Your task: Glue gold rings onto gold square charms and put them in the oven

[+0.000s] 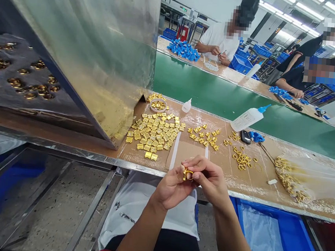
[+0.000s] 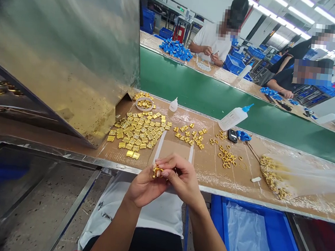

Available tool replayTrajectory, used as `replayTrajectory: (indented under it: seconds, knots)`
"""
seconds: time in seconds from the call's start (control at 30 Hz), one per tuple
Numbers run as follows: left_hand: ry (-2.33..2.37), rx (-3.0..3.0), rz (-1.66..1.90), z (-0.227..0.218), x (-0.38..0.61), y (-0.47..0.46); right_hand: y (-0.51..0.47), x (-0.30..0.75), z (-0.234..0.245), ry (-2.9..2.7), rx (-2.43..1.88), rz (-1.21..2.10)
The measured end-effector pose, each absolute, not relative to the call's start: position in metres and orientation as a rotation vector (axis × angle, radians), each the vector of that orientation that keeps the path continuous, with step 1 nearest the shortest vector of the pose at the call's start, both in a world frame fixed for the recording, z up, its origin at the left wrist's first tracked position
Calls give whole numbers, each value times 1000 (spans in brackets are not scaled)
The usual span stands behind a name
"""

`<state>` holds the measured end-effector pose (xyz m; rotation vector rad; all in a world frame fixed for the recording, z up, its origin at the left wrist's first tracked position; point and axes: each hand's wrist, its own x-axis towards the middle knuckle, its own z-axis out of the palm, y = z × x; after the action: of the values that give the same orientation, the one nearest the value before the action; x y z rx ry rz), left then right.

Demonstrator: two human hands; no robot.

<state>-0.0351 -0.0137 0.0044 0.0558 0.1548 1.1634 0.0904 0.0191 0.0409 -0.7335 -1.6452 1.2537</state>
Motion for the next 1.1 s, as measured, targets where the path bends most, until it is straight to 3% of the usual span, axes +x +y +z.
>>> replayTrajectory:
  seconds: [0.4,0.87,1.1]
  knots:
    - [206,217,1124,1,-39,-11,12,93,48,-1797,-716,1134]
    - [203,530,1226,2,-38,-12,0,99,69,-2218,-737,711]
    - [264,516,1192,2,-36,-12,-2,97,72,-2227,-747,710]
